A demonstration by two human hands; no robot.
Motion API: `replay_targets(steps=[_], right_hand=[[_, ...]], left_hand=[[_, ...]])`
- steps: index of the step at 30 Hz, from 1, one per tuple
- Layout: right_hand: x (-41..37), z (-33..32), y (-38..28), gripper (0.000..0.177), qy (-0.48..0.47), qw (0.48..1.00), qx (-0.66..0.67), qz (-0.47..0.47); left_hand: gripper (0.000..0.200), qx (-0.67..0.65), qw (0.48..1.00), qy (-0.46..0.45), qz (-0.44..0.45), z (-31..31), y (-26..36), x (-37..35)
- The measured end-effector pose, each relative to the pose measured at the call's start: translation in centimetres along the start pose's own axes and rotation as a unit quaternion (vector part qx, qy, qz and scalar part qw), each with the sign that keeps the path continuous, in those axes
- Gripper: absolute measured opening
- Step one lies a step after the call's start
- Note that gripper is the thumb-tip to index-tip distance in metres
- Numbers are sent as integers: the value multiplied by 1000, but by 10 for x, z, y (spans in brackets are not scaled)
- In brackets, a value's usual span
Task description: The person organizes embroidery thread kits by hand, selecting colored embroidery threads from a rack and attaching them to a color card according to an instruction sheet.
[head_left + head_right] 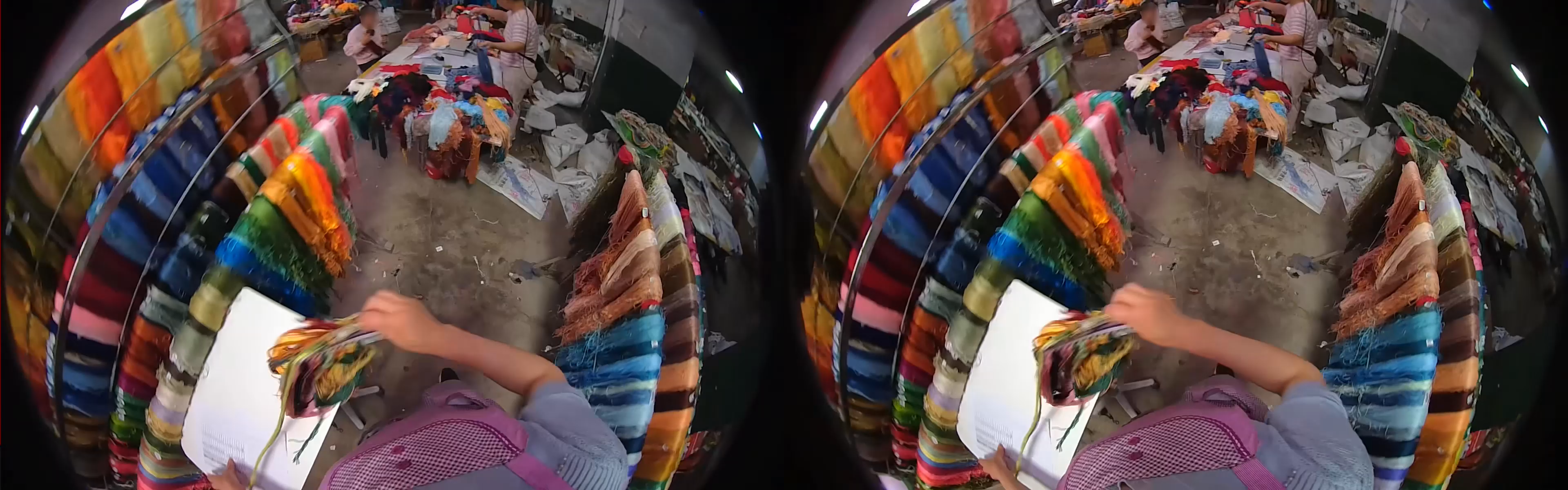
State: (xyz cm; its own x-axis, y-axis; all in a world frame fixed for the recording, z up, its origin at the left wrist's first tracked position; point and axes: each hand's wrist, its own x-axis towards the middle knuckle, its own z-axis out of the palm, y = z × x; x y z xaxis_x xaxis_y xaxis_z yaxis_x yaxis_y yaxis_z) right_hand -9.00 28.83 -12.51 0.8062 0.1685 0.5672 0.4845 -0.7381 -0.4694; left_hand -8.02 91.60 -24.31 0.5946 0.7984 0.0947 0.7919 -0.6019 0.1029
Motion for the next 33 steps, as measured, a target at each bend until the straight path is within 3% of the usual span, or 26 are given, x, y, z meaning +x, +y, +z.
replay_targets(steps=[3,7,9,13,15,16,17,19,21,22,23,24,25,26,27,29,33], right_hand=[[-52,-83,70,20,49,986,-109,114],[-93,-174,133,14,223,933,-106,263],[-103,-206,155,13,257,904,-61,337],[-90,-227,195,10,299,897,-169,278],[-82,-234,221,9,193,910,-272,247],[-75,-235,239,9,184,909,-295,228],[-66,-240,256,9,181,911,-297,223],[-45,-253,293,9,178,899,-336,217],[-13,-263,323,6,259,893,-291,227],[1,-266,339,6,296,881,-269,251],[0,-260,374,6,307,889,-242,238],[2,-269,395,5,134,914,-252,287],[12,-272,407,5,110,906,-289,291],[23,-275,417,5,84,895,-325,294],[36,-283,425,4,128,904,-291,288],[54,-292,442,5,187,881,-308,307],[78,-297,493,7,170,877,-280,353]], left_hand=[[67,-38,999,17,12,-6,39,-29],[59,-70,996,43,17,-24,59,-56],[55,-85,995,52,20,-28,68,-67],[48,-124,989,70,31,-29,109,-75],[44,-140,987,70,33,-20,129,-83],[31,-126,979,103,120,-56,193,-135],[41,-175,938,183,235,-41,211,-116],[54,-122,918,224,302,-93,308,-179],[61,-255,854,205,405,-131,400,-240],[69,-356,851,75,378,-138,435,-257],[72,-426,810,19,402,-142,471,-278],[72,-436,741,11,510,-139,504,-289],[68,-462,724,-48,510,-140,538,-306],[61,-326,734,15,596,-140,566,-311],[51,-331,726,-49,601,-151,601,-333],[38,-309,696,-84,643,-127,659,-352],[30,-329,639,-200,665,-88,757,-400]])
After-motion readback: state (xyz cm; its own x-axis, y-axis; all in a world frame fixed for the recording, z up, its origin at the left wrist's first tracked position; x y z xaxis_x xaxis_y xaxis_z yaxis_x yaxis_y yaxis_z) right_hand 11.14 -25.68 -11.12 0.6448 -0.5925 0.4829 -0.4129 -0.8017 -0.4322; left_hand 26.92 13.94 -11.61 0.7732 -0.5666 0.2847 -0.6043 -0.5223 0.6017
